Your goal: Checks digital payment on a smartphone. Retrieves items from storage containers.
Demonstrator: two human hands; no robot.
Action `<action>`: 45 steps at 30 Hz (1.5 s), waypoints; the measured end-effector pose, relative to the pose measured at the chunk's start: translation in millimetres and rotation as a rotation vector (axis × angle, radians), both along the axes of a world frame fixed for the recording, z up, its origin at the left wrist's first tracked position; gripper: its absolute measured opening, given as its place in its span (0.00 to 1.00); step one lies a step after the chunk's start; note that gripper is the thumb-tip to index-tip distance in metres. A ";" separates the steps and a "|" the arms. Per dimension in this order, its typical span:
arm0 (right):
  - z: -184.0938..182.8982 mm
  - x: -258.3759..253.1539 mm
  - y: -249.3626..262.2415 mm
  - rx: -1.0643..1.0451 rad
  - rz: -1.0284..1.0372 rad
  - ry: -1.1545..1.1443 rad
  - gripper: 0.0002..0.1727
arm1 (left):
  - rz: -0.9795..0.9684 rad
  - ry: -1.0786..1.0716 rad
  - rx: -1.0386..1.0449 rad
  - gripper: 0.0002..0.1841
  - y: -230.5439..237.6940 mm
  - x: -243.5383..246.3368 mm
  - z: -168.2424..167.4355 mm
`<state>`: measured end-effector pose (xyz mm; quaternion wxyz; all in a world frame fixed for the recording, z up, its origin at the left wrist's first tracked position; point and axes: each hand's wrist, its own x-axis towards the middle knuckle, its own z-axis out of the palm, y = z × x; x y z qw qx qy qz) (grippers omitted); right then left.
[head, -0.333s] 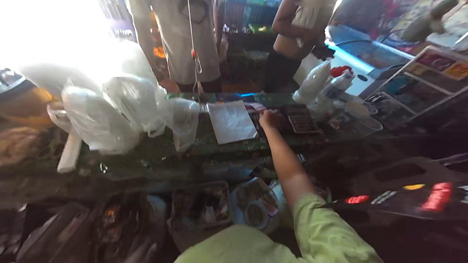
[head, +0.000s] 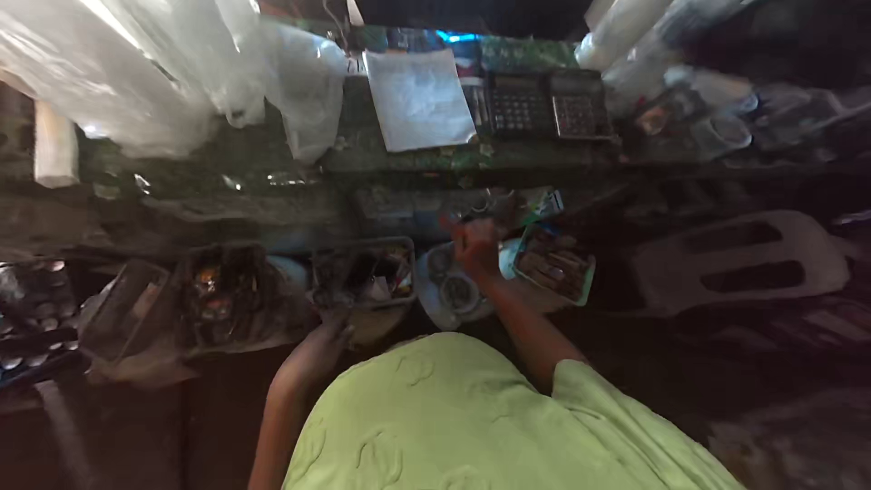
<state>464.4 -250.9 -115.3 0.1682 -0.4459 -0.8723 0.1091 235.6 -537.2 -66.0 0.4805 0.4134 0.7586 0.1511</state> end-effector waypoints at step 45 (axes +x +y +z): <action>-347.6 168.1 105.5 -0.956 -0.290 -0.296 0.21 | 0.694 -0.040 -0.465 0.20 181.9 260.4 -311.2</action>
